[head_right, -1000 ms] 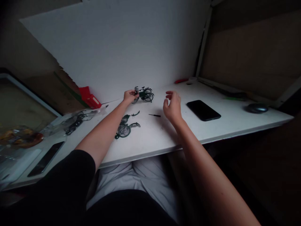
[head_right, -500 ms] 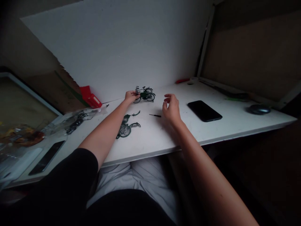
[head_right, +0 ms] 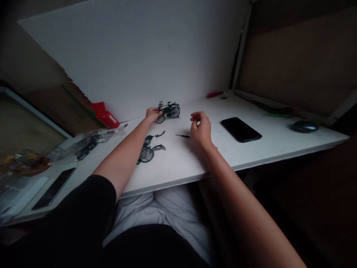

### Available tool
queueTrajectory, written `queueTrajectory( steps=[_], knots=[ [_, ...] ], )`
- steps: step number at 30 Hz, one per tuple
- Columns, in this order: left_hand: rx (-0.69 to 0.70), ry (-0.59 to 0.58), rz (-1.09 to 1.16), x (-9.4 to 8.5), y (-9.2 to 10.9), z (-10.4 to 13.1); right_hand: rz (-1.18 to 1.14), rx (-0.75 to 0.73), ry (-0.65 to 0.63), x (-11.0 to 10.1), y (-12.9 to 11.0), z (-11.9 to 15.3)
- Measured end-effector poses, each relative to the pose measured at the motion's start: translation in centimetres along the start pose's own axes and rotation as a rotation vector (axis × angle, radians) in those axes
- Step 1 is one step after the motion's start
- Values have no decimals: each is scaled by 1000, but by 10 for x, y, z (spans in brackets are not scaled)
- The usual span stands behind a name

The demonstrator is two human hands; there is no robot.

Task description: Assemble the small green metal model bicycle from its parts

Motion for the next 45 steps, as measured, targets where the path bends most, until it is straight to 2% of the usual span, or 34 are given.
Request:
queueTrajectory(
  steps=[11,18,22,25,26,27,29,31,33,36,39,42,45],
  knots=[
    [1,-39,-11,-1,3,2,8,36,-7,2,3,3],
    [19,-69,-98,-7,2,1,1,47,-46,6,4,5],
    [55,-55,-186,-23,7,8,16,54,-65,6,6,5],
    [135,-27,-262,-52,17,21,54,43,-85,5,4,2],
    [180,-31,-288,-65,22,29,71,25,-114,6,2,1],
    [293,-70,-390,-76,29,41,89,-2,-161,8,-3,0],
    [472,-159,-581,-101,39,70,121,-76,-313,17,-17,2],
    [548,-238,-676,-129,44,107,143,-153,-494,31,-36,11],
    [589,-273,-671,-155,49,148,150,-239,-640,47,-57,29],
    [617,-206,-629,-188,55,208,153,-412,-735,72,-87,60],
    [613,-101,-577,-214,56,254,177,-455,-789,101,-101,82],
    [620,-40,-538,-232,51,282,245,-456,-884,131,-104,89],
    [690,-33,-609,-239,43,291,325,-474,-1018,150,-102,90]
  ],
)
Point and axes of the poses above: each hand's wrist, its own z-axis away from the middle knuckle, its own x-axis out of the palm, y = z × x, the point moved 5 cm from there along -z, towards the middle knuckle, and after that the axes turned 7 degrees about y, right-handed, at the moved point
